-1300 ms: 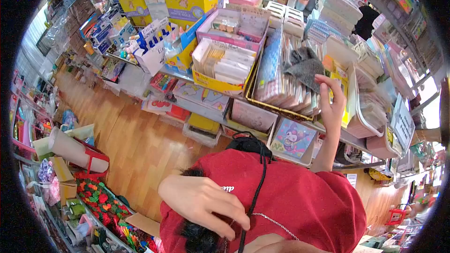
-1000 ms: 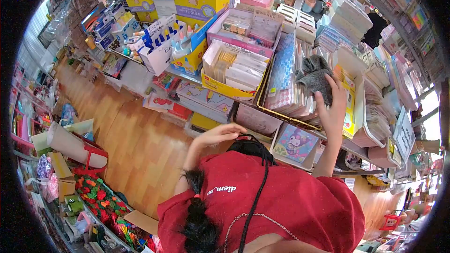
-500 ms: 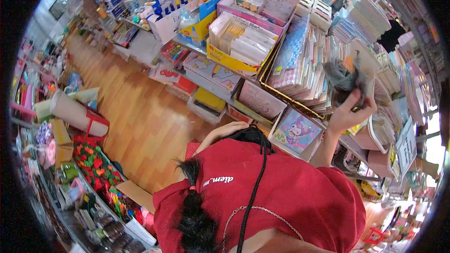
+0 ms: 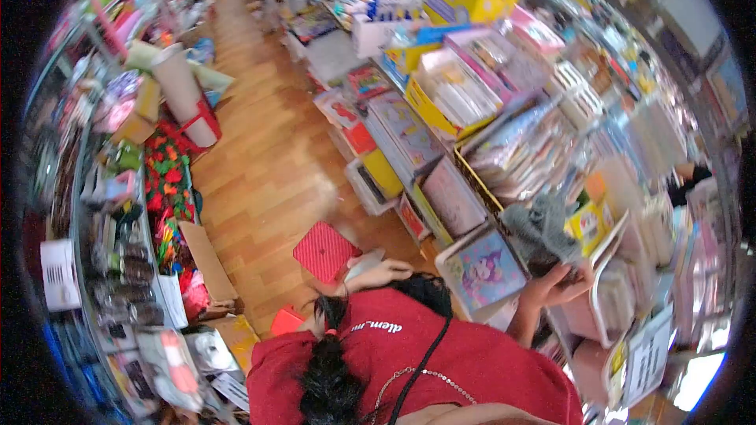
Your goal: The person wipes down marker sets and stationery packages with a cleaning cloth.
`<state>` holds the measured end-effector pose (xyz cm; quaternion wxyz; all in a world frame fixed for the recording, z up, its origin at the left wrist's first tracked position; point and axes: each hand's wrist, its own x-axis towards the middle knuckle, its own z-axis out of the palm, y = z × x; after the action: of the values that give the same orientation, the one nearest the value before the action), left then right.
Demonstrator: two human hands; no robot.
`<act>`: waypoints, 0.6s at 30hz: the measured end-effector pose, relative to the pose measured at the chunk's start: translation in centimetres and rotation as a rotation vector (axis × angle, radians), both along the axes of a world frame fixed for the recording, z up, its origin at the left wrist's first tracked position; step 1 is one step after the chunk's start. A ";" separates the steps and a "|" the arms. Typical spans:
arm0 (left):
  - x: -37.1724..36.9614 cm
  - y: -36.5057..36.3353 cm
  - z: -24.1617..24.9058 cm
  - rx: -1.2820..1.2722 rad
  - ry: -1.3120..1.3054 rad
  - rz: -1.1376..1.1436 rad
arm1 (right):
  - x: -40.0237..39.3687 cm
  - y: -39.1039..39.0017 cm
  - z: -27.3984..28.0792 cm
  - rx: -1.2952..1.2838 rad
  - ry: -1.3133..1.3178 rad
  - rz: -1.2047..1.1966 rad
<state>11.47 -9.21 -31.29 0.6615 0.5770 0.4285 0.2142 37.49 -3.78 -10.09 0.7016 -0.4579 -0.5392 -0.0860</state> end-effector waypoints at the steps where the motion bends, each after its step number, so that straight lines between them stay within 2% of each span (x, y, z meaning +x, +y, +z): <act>1: -0.2 -1.5 -2.4 -0.026 -0.025 0.069 | -0.7 -0.1 0.0 -0.014 0.022 0.092; 2: -0.8 -3.0 -3.0 0.031 0.014 0.121 | -1.5 -0.3 0.1 -0.037 0.039 0.177; 3: -1.3 -4.2 -1.7 0.058 0.026 0.205 | -2.8 -0.5 0.7 -0.040 0.035 0.245; 4: -1.4 -5.8 -0.4 0.081 0.035 0.289 | -3.3 -0.2 0.5 -0.008 0.047 0.424; 7: -1.7 -9.2 4.2 0.057 -0.113 0.546 | -5.0 0.1 1.1 -0.022 0.009 0.585; 8: -2.1 -10.2 4.1 -0.069 -0.056 0.618 | -5.5 0.0 1.0 -0.040 0.025 0.669; 9: -3.0 -11.2 3.2 -0.051 -0.069 0.679 | -5.8 0.0 1.2 -0.074 0.015 0.708; 12: -4.1 -14.0 4.8 -0.153 -0.029 0.744 | -6.3 0.3 -0.4 -0.016 0.049 0.544; 13: -4.4 -14.6 4.5 -0.104 -0.060 0.736 | -6.6 0.4 -1.2 0.057 0.087 0.412; 16: -3.5 -16.0 2.6 -0.065 -0.172 0.780 | -7.5 -0.6 -1.2 0.144 0.080 0.479; 18: -2.1 -16.6 5.5 -0.204 -0.246 0.874 | -8.1 -1.3 -1.3 0.053 -0.034 0.667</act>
<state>9.38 -25.84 -25.82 0.6085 0.2448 0.5685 0.4965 29.38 -5.10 -11.38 0.6935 -0.2365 -0.6686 0.1267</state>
